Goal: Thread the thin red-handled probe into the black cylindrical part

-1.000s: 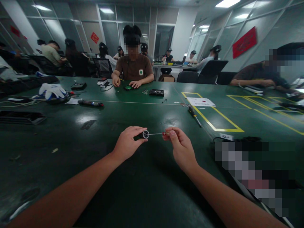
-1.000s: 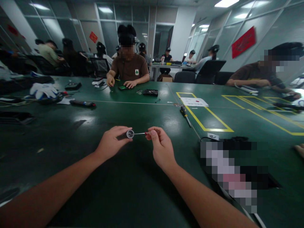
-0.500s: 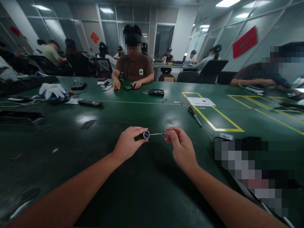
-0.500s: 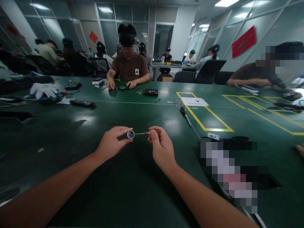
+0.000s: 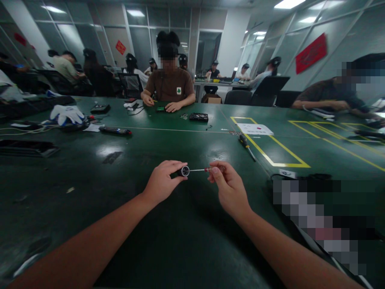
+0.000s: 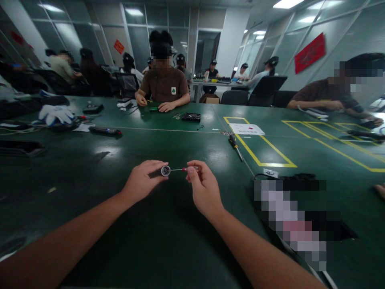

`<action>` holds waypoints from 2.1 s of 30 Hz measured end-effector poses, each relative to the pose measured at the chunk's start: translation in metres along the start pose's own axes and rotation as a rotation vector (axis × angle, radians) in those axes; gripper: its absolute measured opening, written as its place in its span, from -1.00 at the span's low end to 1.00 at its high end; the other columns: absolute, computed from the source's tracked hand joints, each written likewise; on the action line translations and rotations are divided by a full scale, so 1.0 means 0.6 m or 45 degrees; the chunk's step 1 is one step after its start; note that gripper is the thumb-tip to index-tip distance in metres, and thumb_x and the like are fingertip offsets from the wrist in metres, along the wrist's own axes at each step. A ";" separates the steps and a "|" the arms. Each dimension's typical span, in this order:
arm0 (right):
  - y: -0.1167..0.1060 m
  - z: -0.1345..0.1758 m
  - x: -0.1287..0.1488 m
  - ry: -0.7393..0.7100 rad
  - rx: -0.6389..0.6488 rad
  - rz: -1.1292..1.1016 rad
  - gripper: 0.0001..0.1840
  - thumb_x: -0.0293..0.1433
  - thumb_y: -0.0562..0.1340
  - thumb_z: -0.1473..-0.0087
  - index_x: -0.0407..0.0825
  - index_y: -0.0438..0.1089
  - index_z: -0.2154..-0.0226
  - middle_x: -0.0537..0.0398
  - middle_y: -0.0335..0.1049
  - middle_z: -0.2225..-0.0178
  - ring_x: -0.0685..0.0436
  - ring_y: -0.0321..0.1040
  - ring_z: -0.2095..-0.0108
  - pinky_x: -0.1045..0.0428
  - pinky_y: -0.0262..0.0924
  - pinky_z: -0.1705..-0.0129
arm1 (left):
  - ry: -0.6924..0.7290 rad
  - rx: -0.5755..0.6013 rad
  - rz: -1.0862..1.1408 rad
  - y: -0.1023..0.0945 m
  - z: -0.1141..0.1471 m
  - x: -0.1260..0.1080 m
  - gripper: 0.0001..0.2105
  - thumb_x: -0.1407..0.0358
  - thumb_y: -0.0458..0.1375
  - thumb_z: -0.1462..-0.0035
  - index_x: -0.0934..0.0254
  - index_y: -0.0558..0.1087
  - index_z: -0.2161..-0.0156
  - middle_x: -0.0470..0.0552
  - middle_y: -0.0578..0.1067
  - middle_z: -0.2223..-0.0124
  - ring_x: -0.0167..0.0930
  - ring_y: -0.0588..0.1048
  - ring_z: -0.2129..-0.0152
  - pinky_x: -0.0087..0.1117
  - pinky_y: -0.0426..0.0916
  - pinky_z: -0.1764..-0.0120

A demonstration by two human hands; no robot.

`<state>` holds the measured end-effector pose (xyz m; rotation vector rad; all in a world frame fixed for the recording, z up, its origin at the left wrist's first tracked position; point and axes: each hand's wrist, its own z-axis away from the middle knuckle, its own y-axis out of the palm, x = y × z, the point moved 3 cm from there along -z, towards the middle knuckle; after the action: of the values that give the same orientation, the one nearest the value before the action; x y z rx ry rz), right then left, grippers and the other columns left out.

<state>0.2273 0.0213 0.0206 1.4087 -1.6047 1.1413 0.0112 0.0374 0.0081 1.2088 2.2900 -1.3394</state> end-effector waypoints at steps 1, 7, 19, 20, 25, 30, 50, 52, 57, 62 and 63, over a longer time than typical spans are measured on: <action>0.002 0.001 0.001 -0.005 0.032 -0.028 -0.78 -0.18 0.23 -0.29 0.08 0.42 0.09 0.15 0.45 0.36 -0.09 0.40 0.34 -0.03 0.31 0.24 | -0.001 -0.002 -0.002 0.000 0.000 0.001 -0.59 0.42 0.40 -0.05 0.18 0.58 -0.04 0.04 0.62 -0.01 -0.25 0.55 0.04 -0.12 0.44 -0.07; 0.006 0.007 0.016 -0.068 0.067 -0.042 -0.71 -0.11 0.19 -0.31 0.07 0.51 0.17 0.13 0.43 0.40 -0.10 0.38 0.36 -0.03 0.31 0.27 | 0.011 0.010 0.004 0.000 0.000 0.002 -0.60 0.42 0.39 -0.06 0.17 0.58 -0.04 0.03 0.62 0.00 -0.26 0.56 0.04 -0.13 0.44 -0.06; 0.002 -0.004 -0.014 0.110 -0.078 -0.230 -0.75 -0.14 0.27 -0.24 0.04 0.47 0.17 0.08 0.52 0.29 -0.12 0.45 0.28 -0.09 0.35 0.12 | 0.026 0.044 0.046 0.004 0.002 0.002 -0.59 0.42 0.40 -0.05 0.16 0.57 -0.04 0.02 0.62 -0.01 -0.27 0.56 0.04 -0.13 0.44 -0.08; 0.003 -0.005 -0.014 0.104 -0.051 -0.222 -0.74 -0.14 0.26 -0.26 0.03 0.46 0.17 0.09 0.51 0.30 -0.12 0.45 0.29 -0.09 0.34 0.13 | 0.029 0.048 0.048 0.004 0.001 0.001 -0.59 0.42 0.40 -0.05 0.16 0.58 -0.04 0.02 0.62 -0.01 -0.28 0.56 0.04 -0.14 0.44 -0.08; 0.008 -0.004 -0.018 0.150 0.000 -0.284 -0.75 -0.13 0.24 -0.27 0.04 0.42 0.18 0.14 0.47 0.37 -0.09 0.43 0.35 -0.06 0.34 0.21 | 0.042 0.092 0.040 0.007 0.000 -0.001 -0.62 0.45 0.37 -0.07 0.15 0.59 -0.02 0.01 0.63 0.01 -0.27 0.56 0.06 -0.14 0.46 -0.04; 0.010 -0.005 -0.025 0.283 -0.068 -0.455 -0.73 -0.12 0.30 -0.20 0.03 0.46 0.21 0.14 0.46 0.34 -0.08 0.41 0.33 -0.03 0.34 0.23 | 0.042 0.100 0.089 0.005 0.001 -0.002 -0.63 0.44 0.33 -0.11 0.13 0.58 -0.04 0.01 0.62 0.00 -0.28 0.55 0.05 -0.14 0.46 -0.04; 0.004 -0.015 -0.025 0.308 -0.116 -0.623 -0.71 -0.12 0.34 -0.15 0.01 0.48 0.23 0.11 0.45 0.33 -0.07 0.42 0.32 -0.04 0.37 0.23 | 0.006 0.022 0.100 -0.003 0.000 0.001 -0.59 0.41 0.37 -0.08 0.17 0.56 -0.07 0.04 0.60 -0.03 -0.27 0.55 0.02 -0.13 0.42 -0.10; 0.005 -0.014 -0.023 0.267 -0.096 -0.572 -0.72 -0.12 0.32 -0.17 0.02 0.48 0.21 0.11 0.46 0.31 -0.07 0.43 0.31 -0.05 0.38 0.20 | -0.005 0.008 0.100 -0.005 0.000 0.000 -0.59 0.39 0.38 -0.08 0.16 0.57 -0.06 0.04 0.60 -0.02 -0.26 0.55 0.02 -0.12 0.42 -0.09; 0.006 -0.010 -0.019 0.209 -0.068 -0.486 -0.73 -0.12 0.30 -0.20 0.04 0.48 0.18 0.11 0.48 0.28 -0.08 0.46 0.29 -0.08 0.38 0.13 | 0.011 0.004 0.094 -0.007 -0.001 -0.005 -0.59 0.40 0.38 -0.07 0.16 0.57 -0.06 0.04 0.61 -0.01 -0.26 0.56 0.04 -0.12 0.43 -0.07; 0.004 -0.007 -0.008 0.094 -0.016 -0.340 -0.74 -0.13 0.26 -0.26 0.06 0.45 0.14 0.12 0.48 0.28 -0.10 0.46 0.26 -0.10 0.36 0.10 | 0.016 -0.006 0.073 -0.009 0.000 -0.004 -0.59 0.39 0.38 -0.07 0.13 0.56 -0.06 0.02 0.61 -0.01 -0.25 0.55 0.03 -0.11 0.43 -0.07; 0.004 -0.006 -0.005 0.068 0.000 -0.299 -0.75 -0.13 0.25 -0.27 0.06 0.45 0.14 0.12 0.48 0.29 -0.10 0.46 0.27 -0.09 0.35 0.11 | 0.011 -0.008 0.070 -0.009 0.000 -0.004 -0.59 0.39 0.38 -0.07 0.13 0.56 -0.06 0.02 0.61 -0.01 -0.25 0.55 0.03 -0.11 0.43 -0.07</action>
<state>0.2255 0.0258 0.0186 1.5087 -1.3610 1.0321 0.0086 0.0351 0.0126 1.2682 2.2477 -1.3096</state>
